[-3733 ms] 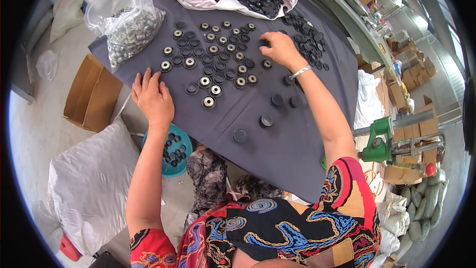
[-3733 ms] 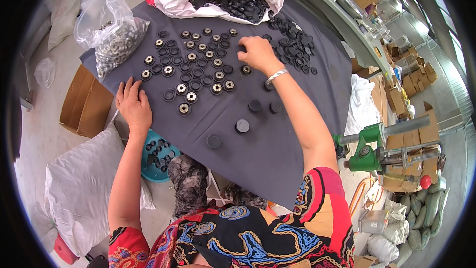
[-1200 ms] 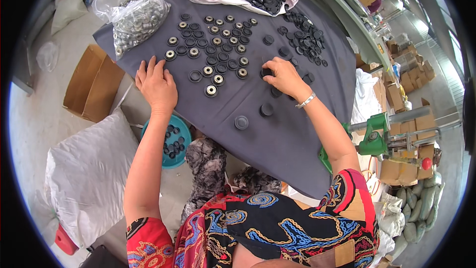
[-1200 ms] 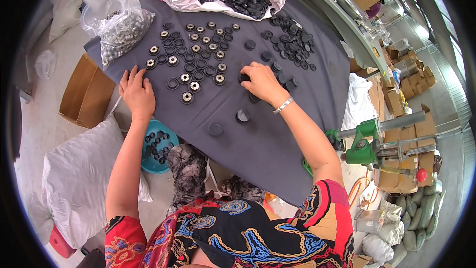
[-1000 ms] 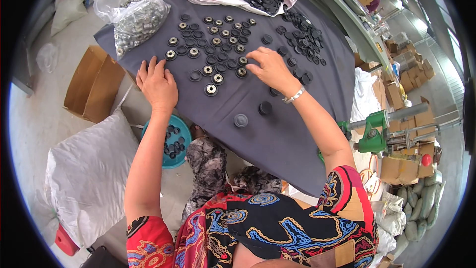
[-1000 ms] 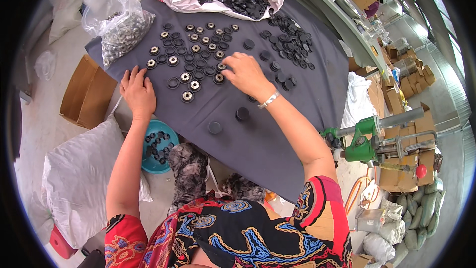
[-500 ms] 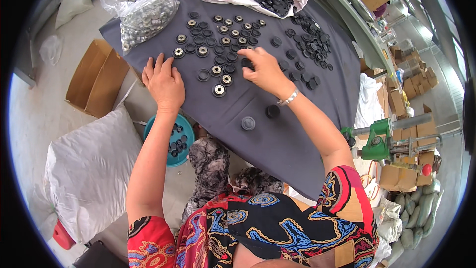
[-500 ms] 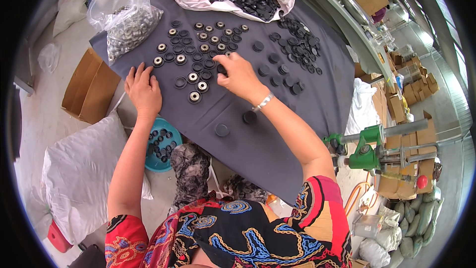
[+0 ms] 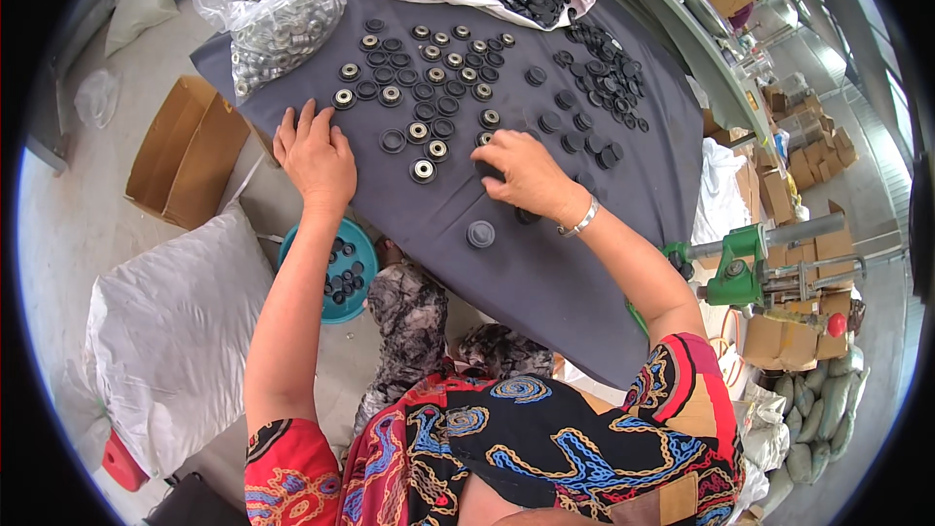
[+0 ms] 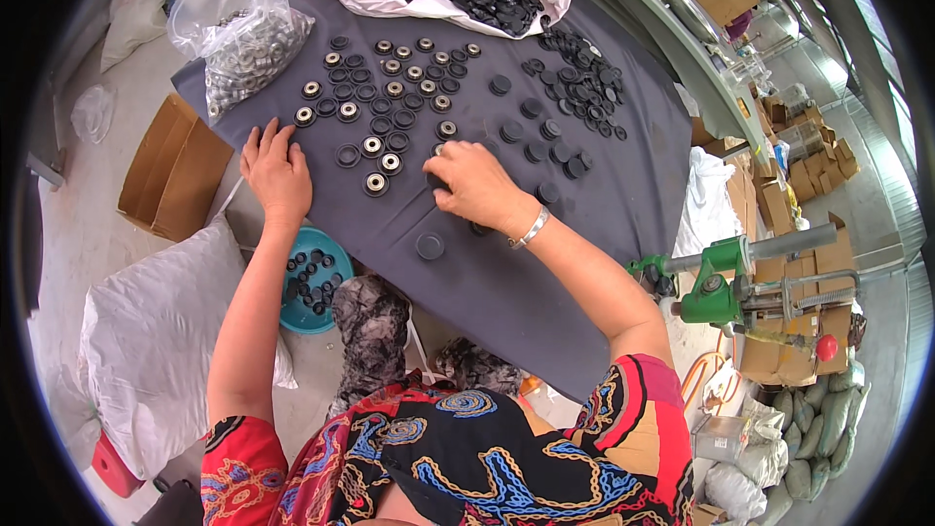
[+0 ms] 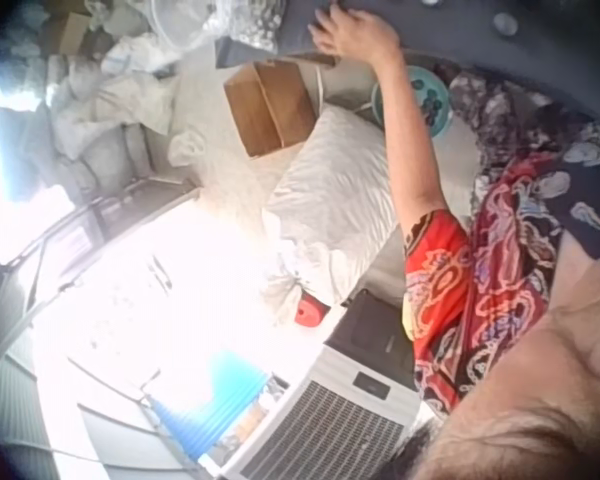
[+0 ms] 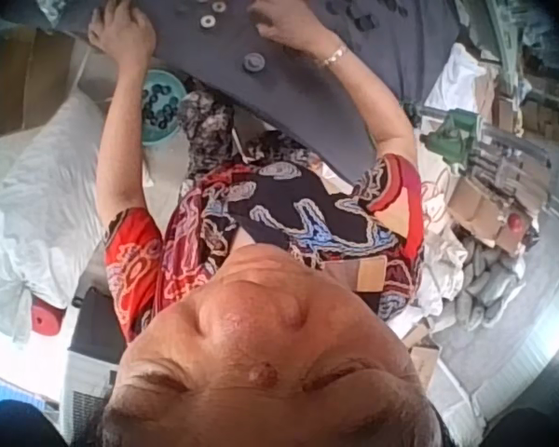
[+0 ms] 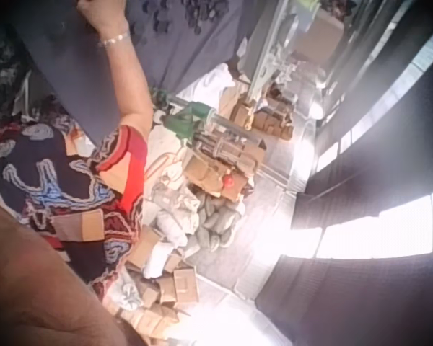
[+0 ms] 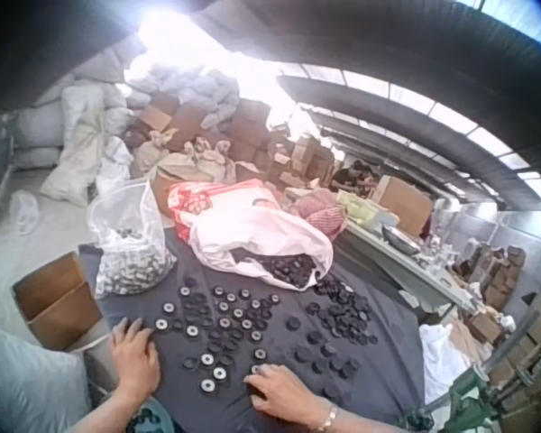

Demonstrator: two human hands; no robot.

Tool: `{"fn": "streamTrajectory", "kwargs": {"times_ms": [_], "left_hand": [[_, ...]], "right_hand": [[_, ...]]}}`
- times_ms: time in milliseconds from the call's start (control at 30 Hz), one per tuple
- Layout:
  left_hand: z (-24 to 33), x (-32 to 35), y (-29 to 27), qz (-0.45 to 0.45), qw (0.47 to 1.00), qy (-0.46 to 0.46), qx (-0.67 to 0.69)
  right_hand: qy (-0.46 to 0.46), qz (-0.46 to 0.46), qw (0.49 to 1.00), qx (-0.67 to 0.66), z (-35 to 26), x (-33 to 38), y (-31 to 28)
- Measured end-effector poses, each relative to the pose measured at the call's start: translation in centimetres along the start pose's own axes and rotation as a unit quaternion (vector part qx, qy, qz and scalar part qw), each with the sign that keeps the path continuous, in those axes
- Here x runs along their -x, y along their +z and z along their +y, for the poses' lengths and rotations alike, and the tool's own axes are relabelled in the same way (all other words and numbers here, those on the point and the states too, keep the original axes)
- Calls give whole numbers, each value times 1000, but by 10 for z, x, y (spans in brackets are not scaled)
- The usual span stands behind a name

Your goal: The person sorts and arranges black plastic snap fastener components on a gray work surface. They then use a green manual press tool to assemble the fastener parts one by one, pressing the handle to secure the pieces together.

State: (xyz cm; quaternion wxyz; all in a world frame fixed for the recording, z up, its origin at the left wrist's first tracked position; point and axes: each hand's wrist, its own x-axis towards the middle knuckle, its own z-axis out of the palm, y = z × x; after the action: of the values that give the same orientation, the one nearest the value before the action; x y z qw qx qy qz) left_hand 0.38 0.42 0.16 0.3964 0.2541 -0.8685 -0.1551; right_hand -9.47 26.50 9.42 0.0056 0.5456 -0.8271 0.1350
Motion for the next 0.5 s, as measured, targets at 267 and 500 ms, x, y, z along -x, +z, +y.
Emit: {"fn": "streamTrajectory", "kwargs": {"times_ms": [267, 500], "left_hand": [[0, 2, 0, -10, 1000, -4, -2], [2, -1, -4, -16, 1000, -2, -3]], "right_hand": [[147, 6, 987, -63, 17, -15, -6], [135, -17, 990, -39, 20, -22, -5]]}}
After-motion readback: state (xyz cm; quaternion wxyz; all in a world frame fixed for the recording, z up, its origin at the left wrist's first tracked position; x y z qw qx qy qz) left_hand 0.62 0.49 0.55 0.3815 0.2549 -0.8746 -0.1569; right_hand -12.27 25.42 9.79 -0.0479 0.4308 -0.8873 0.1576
